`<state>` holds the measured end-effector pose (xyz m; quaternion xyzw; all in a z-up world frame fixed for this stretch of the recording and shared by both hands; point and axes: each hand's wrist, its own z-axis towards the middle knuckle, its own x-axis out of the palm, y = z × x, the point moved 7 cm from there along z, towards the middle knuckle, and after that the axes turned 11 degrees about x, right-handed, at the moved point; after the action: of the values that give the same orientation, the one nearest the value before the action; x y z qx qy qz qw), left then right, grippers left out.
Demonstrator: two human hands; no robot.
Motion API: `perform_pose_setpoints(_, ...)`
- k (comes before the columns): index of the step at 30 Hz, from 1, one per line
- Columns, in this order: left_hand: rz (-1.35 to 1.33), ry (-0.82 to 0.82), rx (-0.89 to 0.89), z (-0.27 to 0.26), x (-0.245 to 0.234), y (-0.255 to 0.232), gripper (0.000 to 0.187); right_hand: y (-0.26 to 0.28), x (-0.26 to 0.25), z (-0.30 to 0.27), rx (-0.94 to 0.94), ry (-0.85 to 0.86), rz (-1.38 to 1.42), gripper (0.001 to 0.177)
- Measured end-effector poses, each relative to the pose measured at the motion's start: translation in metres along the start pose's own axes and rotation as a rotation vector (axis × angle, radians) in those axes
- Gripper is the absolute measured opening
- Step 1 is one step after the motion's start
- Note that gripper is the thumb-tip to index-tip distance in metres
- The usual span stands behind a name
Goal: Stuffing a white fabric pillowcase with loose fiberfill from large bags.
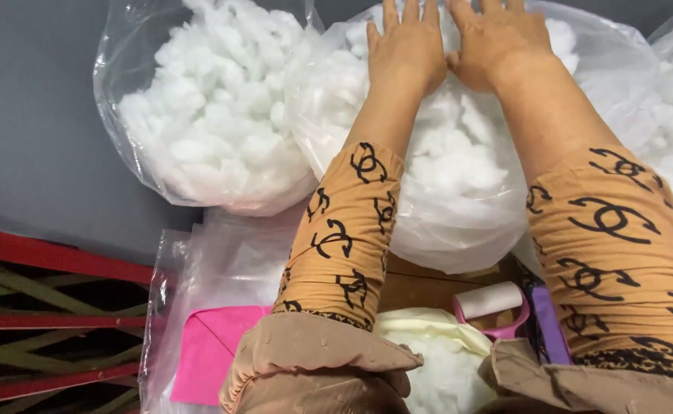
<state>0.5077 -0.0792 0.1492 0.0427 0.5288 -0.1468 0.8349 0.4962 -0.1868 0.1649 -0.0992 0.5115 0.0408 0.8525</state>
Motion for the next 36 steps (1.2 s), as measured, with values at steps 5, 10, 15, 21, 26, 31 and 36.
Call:
perform_pose_setpoints(5,-0.058,0.216,0.097,-0.015,0.045,-0.016,0.031,-0.006,0.026,-0.022,-0.030,0.080,0.183,0.010)
perform_pose_setpoints(10,-0.345,-0.043,0.033,-0.053,0.009,-0.012,0.026,-0.005,-0.012,-0.069,-0.193,-0.001,0.216,0.024)
perform_pose_setpoints(15,-0.370,-0.144,0.086,-0.074,-0.074,-0.016,0.021,-0.015,-0.088,-0.085,-0.115,0.033,0.356,0.023)
perform_pose_setpoints(21,-0.423,-0.266,0.168,-0.104,-0.150,-0.032,0.013,-0.030,-0.157,-0.108,-0.004,0.093,0.534,0.024)
perform_pose_setpoints(26,-0.345,0.207,0.148,-0.126,-0.090,-0.045,0.064,-0.014,-0.099,-0.128,0.018,0.257,0.448,0.036)
perform_pose_setpoints(31,-0.307,0.069,0.100,-0.140,-0.048,-0.047,0.033,0.003,-0.068,-0.149,0.026,0.135,0.424,0.036)
perform_pose_setpoints(36,-0.340,-0.343,0.193,-0.126,-0.104,-0.053,0.002,-0.011,-0.126,-0.146,-0.106,-0.202,0.519,0.027)
